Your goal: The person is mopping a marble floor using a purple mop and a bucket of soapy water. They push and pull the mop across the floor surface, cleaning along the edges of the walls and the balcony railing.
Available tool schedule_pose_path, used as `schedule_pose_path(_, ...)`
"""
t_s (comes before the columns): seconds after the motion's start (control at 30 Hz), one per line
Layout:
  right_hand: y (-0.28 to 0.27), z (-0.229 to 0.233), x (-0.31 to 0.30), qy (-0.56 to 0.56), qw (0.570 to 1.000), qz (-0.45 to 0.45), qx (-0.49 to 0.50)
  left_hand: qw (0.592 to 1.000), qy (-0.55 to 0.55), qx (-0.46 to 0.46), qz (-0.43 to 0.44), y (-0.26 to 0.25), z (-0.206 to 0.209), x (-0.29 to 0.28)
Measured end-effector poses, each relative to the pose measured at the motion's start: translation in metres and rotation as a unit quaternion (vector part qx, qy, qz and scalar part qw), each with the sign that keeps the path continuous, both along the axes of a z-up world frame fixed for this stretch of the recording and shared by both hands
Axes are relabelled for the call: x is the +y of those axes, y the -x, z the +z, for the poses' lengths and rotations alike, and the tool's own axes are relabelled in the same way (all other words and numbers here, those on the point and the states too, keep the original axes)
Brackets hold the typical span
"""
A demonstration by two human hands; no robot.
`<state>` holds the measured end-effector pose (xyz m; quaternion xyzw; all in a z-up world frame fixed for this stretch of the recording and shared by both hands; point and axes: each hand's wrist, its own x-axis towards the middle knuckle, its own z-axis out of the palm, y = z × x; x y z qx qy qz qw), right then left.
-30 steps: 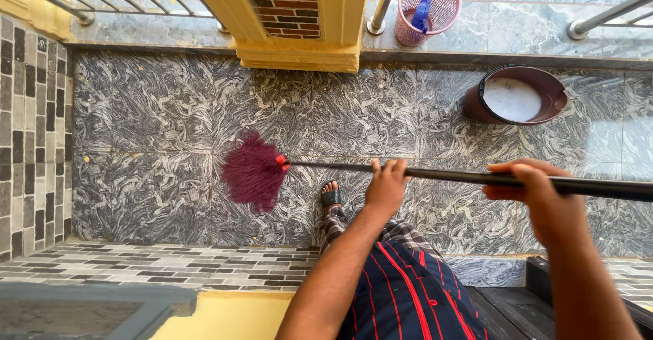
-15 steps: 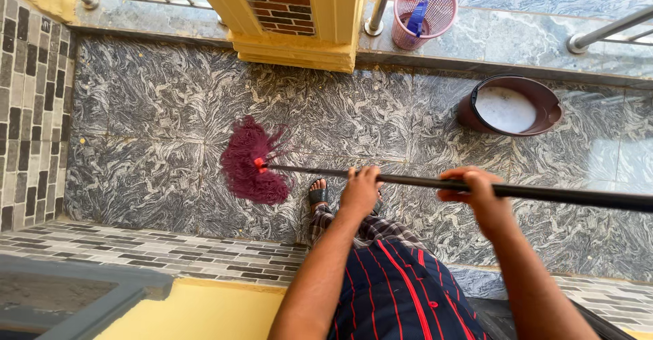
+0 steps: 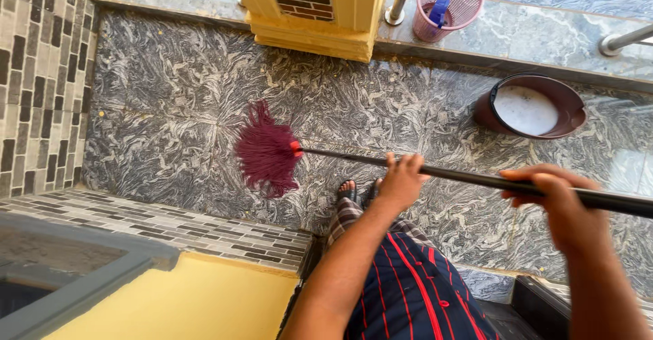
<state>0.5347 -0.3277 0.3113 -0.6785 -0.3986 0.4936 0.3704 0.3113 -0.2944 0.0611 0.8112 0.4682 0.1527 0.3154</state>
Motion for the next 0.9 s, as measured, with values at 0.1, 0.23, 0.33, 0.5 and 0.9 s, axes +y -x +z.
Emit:
schedule_pose_path(0.1, -0.025, 0.011, 0.003, -0.084, 0.995, 0.031, -0.037, 0.993, 0.076, -0.084, 0.028, -0.011, 0.041, 0.012)
schedule_pose_path(0.23, -0.047, -0.007, 0.017, -0.115, 0.991, 0.050, -0.045, 0.986, 0.163, -0.031, 0.028, -0.018, 0.067, 0.034)
schedule_pose_path(0.33, -0.047, -0.020, 0.027, -0.109, 0.993, 0.036, -0.016, 0.988, 0.141, -0.028, 0.053, -0.017, 0.063, 0.036)
schedule_pose_path(0.5, 0.000, -0.046, 0.031, -0.057, 0.997, 0.003, 0.049, 0.986, 0.158, 0.023, 0.040, 0.033, 0.038, 0.020)
schedule_pose_path(0.9, 0.156, -0.088, -0.009, 0.162, 0.973, 0.045, 0.160, 0.977, 0.160, 0.121, 0.076, 0.193, -0.059, -0.050)
